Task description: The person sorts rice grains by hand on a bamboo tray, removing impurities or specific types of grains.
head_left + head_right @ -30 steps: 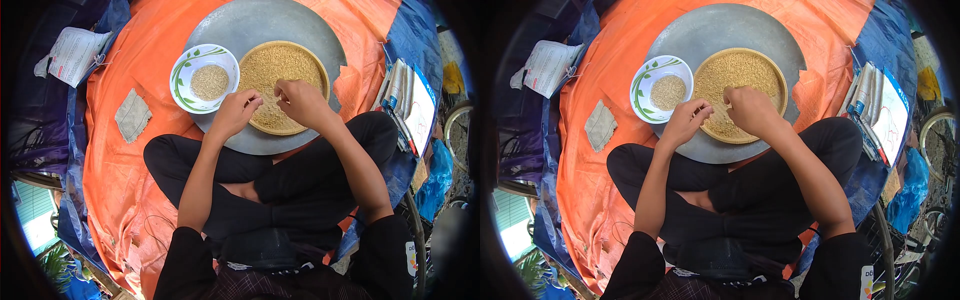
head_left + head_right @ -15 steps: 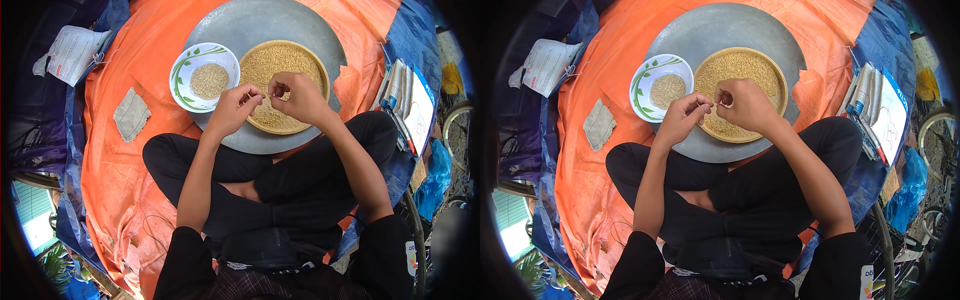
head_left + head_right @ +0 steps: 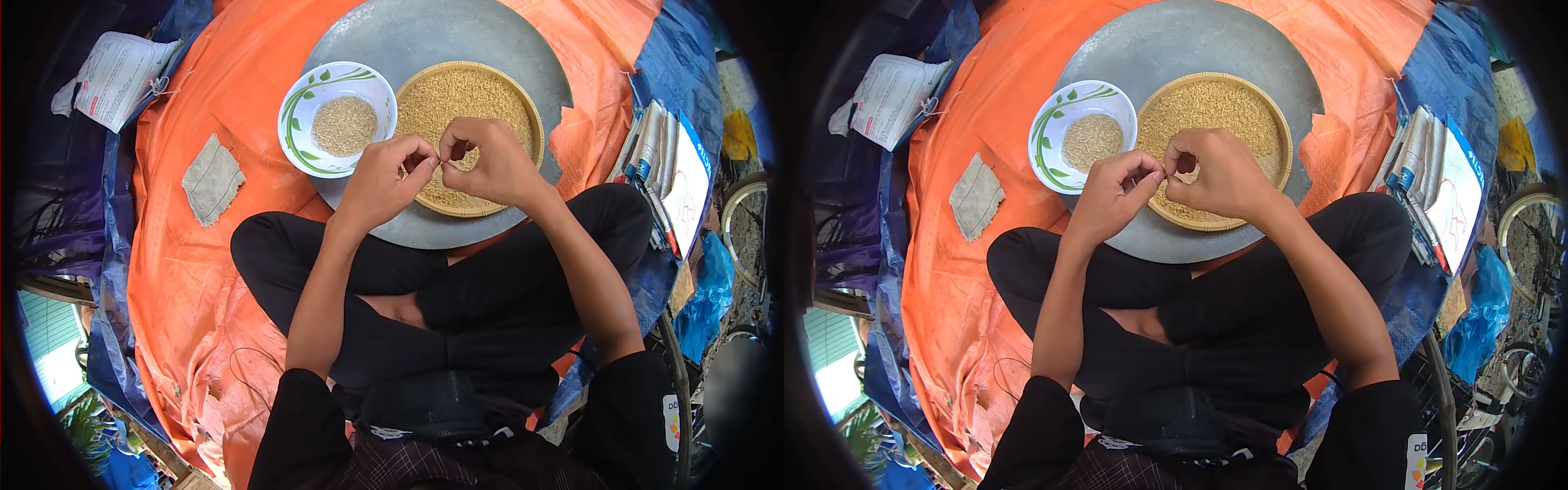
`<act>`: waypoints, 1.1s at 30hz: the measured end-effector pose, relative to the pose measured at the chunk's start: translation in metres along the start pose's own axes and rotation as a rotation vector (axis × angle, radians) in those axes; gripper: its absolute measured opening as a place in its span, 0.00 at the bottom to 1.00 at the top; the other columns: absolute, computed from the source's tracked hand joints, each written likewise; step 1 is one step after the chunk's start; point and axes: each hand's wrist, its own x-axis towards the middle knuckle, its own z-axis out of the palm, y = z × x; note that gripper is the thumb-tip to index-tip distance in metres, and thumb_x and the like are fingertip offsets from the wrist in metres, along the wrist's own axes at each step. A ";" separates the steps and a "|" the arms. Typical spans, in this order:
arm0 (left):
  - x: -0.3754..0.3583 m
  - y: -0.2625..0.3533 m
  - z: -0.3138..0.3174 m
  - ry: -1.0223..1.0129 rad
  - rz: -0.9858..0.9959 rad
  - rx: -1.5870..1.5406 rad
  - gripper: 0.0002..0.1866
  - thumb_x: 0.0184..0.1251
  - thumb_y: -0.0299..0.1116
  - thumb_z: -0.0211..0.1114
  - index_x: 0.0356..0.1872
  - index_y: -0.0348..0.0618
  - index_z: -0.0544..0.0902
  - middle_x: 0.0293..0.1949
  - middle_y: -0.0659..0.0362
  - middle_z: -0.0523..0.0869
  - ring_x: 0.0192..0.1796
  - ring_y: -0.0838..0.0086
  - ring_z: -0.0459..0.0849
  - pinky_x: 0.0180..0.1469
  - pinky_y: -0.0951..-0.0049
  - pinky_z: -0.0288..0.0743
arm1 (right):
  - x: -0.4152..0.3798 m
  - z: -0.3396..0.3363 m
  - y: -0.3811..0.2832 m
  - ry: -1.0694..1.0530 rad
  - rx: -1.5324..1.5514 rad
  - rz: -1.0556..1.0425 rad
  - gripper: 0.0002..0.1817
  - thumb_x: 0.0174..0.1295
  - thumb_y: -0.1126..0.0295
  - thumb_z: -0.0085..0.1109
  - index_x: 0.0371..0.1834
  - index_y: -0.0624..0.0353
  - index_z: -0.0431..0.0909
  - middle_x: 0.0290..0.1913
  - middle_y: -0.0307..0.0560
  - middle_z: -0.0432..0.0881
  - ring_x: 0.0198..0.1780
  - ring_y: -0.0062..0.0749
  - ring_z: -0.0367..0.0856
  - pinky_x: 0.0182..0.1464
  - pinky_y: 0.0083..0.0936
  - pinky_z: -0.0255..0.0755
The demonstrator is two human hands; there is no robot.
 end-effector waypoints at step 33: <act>-0.003 0.002 0.004 0.036 -0.046 -0.010 0.06 0.65 0.27 0.65 0.34 0.32 0.83 0.23 0.54 0.85 0.23 0.72 0.80 0.30 0.68 0.73 | -0.006 0.016 -0.003 0.131 -0.223 -0.163 0.06 0.47 0.71 0.70 0.27 0.55 0.82 0.29 0.40 0.83 0.29 0.41 0.81 0.37 0.36 0.74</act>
